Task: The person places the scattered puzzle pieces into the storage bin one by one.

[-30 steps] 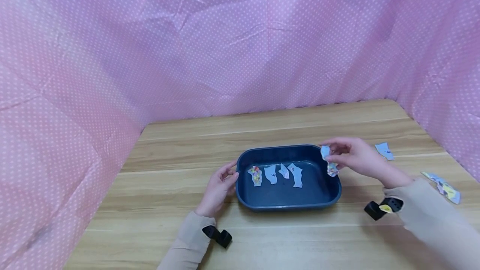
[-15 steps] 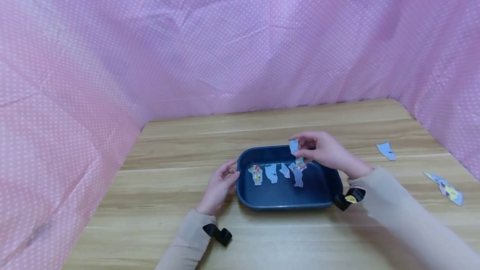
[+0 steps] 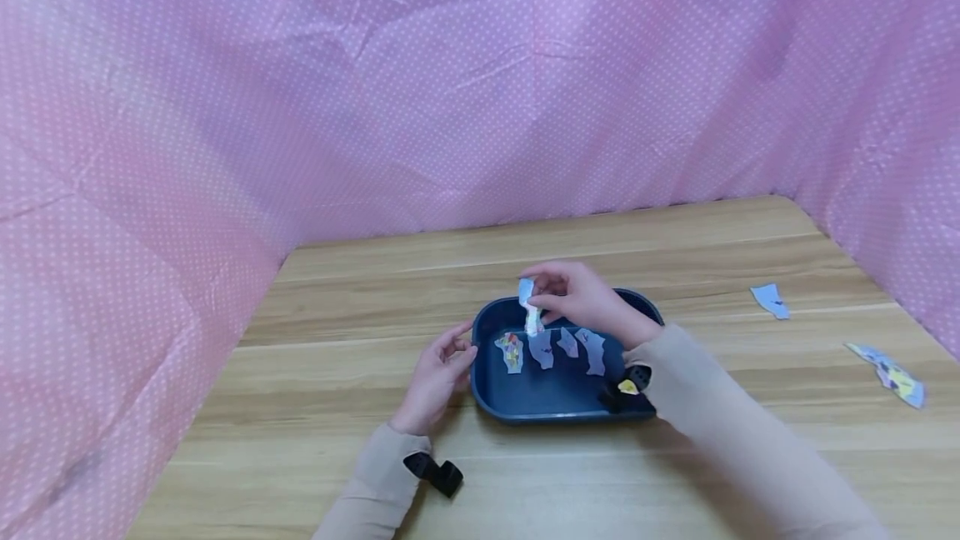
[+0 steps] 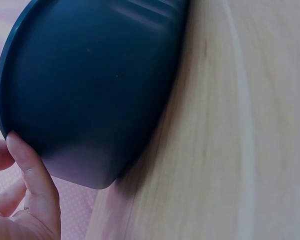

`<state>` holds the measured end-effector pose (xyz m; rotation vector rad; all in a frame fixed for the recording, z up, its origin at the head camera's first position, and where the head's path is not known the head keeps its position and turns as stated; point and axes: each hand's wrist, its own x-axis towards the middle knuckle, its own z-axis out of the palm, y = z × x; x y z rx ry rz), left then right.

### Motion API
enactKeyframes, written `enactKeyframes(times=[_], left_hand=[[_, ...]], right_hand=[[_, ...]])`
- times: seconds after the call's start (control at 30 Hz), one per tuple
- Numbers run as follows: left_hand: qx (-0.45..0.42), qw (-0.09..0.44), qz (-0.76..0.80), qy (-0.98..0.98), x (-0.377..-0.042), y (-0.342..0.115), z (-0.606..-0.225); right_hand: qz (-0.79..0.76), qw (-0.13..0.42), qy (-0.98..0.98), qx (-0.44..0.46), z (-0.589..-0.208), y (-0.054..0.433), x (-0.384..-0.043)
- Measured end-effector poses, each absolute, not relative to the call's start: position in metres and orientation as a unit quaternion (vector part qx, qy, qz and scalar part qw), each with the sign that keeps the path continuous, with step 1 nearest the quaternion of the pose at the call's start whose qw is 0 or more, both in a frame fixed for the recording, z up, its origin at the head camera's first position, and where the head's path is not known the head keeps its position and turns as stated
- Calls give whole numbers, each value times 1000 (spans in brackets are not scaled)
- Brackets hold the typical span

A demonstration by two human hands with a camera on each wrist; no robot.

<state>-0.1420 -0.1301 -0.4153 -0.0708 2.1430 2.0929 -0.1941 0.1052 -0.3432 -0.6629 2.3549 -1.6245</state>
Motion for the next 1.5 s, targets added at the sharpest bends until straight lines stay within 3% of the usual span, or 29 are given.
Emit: enactKeyframes(times=[0.57,1.5], left_hand=[[-14,74,695,715,-143,-131,-415],[-21,81,684,725,-140,-130,-413]], right_hand=[[-574,132,781,-209,-360,91,-210],[-369,256,800,-398,-387,76,-202]])
